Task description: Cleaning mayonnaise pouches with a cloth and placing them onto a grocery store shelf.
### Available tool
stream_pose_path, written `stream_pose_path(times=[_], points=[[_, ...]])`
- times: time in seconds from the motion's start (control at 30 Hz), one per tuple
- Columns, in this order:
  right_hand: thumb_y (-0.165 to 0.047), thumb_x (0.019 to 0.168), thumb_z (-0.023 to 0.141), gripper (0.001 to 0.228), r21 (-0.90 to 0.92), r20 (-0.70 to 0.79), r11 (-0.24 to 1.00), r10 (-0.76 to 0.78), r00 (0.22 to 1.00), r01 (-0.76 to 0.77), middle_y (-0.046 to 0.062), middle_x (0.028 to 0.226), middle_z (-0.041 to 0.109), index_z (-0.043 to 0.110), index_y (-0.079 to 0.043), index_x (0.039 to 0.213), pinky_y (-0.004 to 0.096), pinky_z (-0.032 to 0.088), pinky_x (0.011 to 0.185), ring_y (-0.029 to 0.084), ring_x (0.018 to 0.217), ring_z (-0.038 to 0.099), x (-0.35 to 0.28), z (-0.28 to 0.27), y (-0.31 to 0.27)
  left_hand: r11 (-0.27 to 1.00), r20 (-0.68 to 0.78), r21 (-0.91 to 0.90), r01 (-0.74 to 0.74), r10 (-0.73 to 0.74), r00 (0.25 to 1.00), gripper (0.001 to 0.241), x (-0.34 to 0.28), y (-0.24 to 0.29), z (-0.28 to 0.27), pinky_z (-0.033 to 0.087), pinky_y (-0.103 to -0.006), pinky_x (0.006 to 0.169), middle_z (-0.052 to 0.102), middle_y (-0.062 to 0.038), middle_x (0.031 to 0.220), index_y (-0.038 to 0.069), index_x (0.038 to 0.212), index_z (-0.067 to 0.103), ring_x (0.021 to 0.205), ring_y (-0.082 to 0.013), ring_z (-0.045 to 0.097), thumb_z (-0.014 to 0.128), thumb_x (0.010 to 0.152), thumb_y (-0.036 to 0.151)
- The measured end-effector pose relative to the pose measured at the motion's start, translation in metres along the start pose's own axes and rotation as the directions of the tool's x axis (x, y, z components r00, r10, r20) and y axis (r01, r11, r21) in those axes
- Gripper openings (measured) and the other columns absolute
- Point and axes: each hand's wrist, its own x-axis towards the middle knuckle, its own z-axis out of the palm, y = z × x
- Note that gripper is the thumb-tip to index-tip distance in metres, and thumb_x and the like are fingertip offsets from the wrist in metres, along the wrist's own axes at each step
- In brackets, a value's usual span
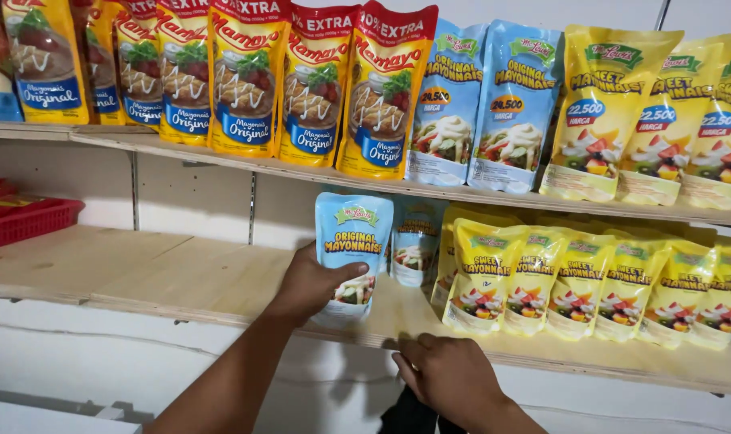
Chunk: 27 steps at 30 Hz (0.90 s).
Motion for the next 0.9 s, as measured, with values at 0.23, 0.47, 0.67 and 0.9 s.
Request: stream_pose_path(times=[0.23, 0.47, 0.67, 0.9], points=[[-0.034, 0.092, 0.064, 0.023, 0.142, 0.1, 0.951, 0.264, 0.959, -0.276, 0.012, 0.075, 0.073, 0.07, -0.012, 0.086, 0.05, 0.054, 0.066, 0.037, 0.071, 0.069, 0.049, 0.034, 0.035, 0.992, -0.055, -0.11, 0.059, -0.065, 0.996, 0.033, 0.044, -0.026, 0.014, 0.062, -0.0376, 0.074, 0.081, -0.008, 0.098, 0.004, 0.112, 0.072, 0.081, -0.0178, 0.076, 0.08, 0.08, 0.005], [-0.033, 0.093, 0.059, 0.024, 0.195, 0.228, 0.93, 0.266, 0.937, -0.311, 0.015, 0.079, 0.073, 0.07, -0.017, 0.107, 0.054, 0.052, 0.074, 0.04, 0.077, 0.069, 0.062, 0.056, 0.039, 0.99, 0.062, -0.114, -0.077, 0.085, 0.994, 0.031, 0.112, -0.076, 0.017, 0.062, -0.0342, 0.078, 0.081, -0.008, 0.102, 0.001, 0.112, 0.076, 0.085, -0.0143, 0.075, 0.081, 0.082, 0.005], [-0.032, 0.091, 0.06, 0.028, 0.194, 0.244, 0.927, 0.272, 0.931, -0.322, 0.018, 0.081, 0.073, 0.07, -0.017, 0.113, 0.054, 0.053, 0.076, 0.04, 0.08, 0.07, 0.064, 0.054, 0.041, 0.994, 0.076, -0.039, -0.098, 0.1, 0.992, 0.034, 0.155, -0.102, 0.02, 0.06, -0.0317, 0.082, 0.08, -0.004, 0.103, 0.004, 0.112, 0.073, 0.09, -0.0117, 0.074, 0.083, 0.08, 0.007], [-0.03, 0.092, 0.059, 0.027, 0.232, 0.196, 0.927, 0.251, 0.948, -0.293, 0.017, 0.083, 0.074, 0.07, -0.014, 0.111, 0.053, 0.054, 0.075, 0.04, 0.078, 0.071, 0.062, 0.059, 0.04, 0.988, 0.083, -0.145, -0.044, 0.057, 0.995, 0.038, 0.174, -0.136, 0.017, 0.058, -0.0328, 0.08, 0.079, -0.007, 0.107, 0.004, 0.113, 0.074, 0.092, -0.0136, 0.072, 0.084, 0.079, 0.016]])
